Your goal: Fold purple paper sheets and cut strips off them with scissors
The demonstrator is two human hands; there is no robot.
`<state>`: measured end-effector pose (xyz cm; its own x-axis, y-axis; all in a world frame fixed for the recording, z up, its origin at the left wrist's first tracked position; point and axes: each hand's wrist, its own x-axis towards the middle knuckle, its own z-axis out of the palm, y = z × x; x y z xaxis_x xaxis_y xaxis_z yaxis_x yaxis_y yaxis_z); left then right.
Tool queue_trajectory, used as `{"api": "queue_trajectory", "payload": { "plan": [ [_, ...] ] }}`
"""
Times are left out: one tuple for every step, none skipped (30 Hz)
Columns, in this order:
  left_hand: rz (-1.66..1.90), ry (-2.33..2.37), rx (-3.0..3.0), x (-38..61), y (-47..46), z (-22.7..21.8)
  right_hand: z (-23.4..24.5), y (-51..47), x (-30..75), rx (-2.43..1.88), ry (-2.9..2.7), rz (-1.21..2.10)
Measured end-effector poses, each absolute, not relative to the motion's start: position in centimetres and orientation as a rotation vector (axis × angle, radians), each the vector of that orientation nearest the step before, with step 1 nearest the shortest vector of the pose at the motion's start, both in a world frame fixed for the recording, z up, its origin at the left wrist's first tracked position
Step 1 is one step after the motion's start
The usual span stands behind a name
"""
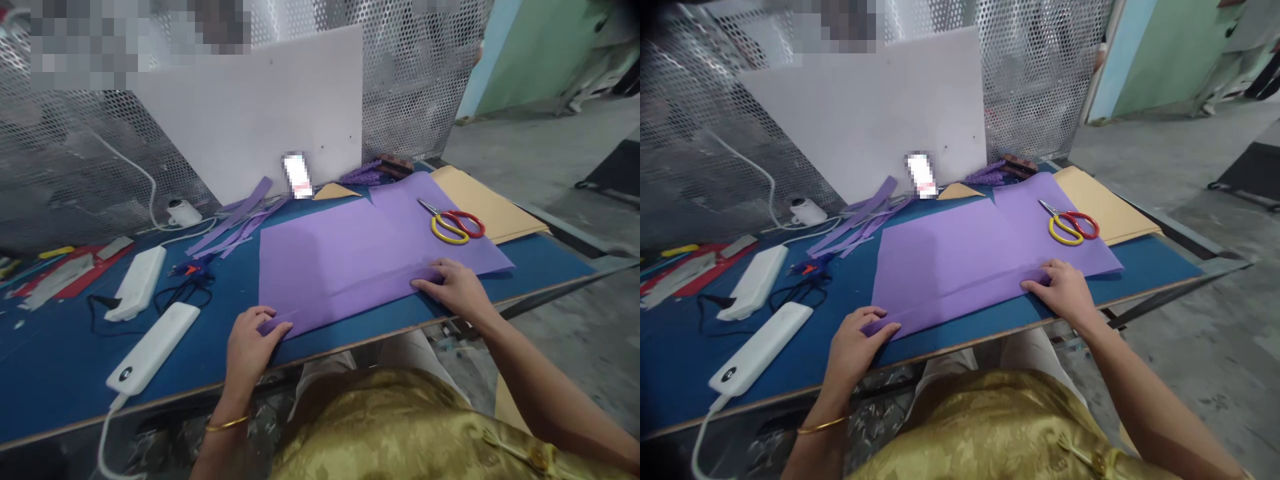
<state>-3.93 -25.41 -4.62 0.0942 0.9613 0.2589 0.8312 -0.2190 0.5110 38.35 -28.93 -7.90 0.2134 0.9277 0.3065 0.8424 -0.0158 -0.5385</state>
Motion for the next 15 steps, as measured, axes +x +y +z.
{"api": "queue_trajectory", "payload": {
  "plan": [
    [0.808,1.790,2.137,-3.9,-25.4,-4.6,-7.9,-29.1,38.2,-1.858,-1.607,0.180],
    [0.808,1.785,2.136,-3.9,-25.4,-4.6,-7.9,-29.2,38.1,-1.840,-1.578,0.196],
    [0.811,1.781,2.132,-3.9,-25.4,-4.6,-7.9,-29.3,38.1,-1.814,-1.547,0.221],
    [0.816,1.774,2.126,-3.9,-25.4,-4.6,-7.9,-29.4,38.1,-1.786,-1.511,0.249],
    [0.822,1.767,2.118,-3.9,-25.4,-4.6,-7.9,-29.5,38.1,-1.758,-1.473,0.282],
    [0.828,1.762,2.108,-4.0,-25.4,-4.6,-7.9,-29.6,38.2,-1.734,-1.441,0.322],
    [0.831,1.756,2.098,-4.0,-25.4,-4.6,-7.9,-29.6,38.4,-1.712,-1.418,0.367],
    [0.831,1.750,2.088,-4.0,-25.4,-4.6,-7.9,-29.7,38.6,-1.694,-1.401,0.408],
    [0.828,1.744,2.080,-4.1,-25.4,-4.6,-8.0,-29.7,38.8,-1.677,-1.398,0.445],
    [0.823,1.739,2.075,-4.1,-25.4,-4.6,-8.0,-29.8,39.0,-1.665,-1.412,0.474],
    [0.819,1.736,2.072,-4.2,-25.4,-4.6,-7.9,-29.8,39.1,-1.663,-1.436,0.483],
    [0.813,1.737,2.073,-4.2,-25.4,-4.6,-7.9,-29.8,39.2,-1.673,-1.464,0.467],
    [0.810,1.743,2.075,-4.3,-25.4,-4.7,-7.9,-29.8,39.2,-1.695,-1.494,0.432],
    [0.806,1.753,2.080,-4.3,-25.4,-4.7,-7.9,-29.8,39.2,-1.724,-1.526,0.387],
    [0.804,1.765,2.087,-4.3,-25.3,-4.7,-7.9,-29.8,39.2,-1.752,-1.557,0.342]
  ]
}}
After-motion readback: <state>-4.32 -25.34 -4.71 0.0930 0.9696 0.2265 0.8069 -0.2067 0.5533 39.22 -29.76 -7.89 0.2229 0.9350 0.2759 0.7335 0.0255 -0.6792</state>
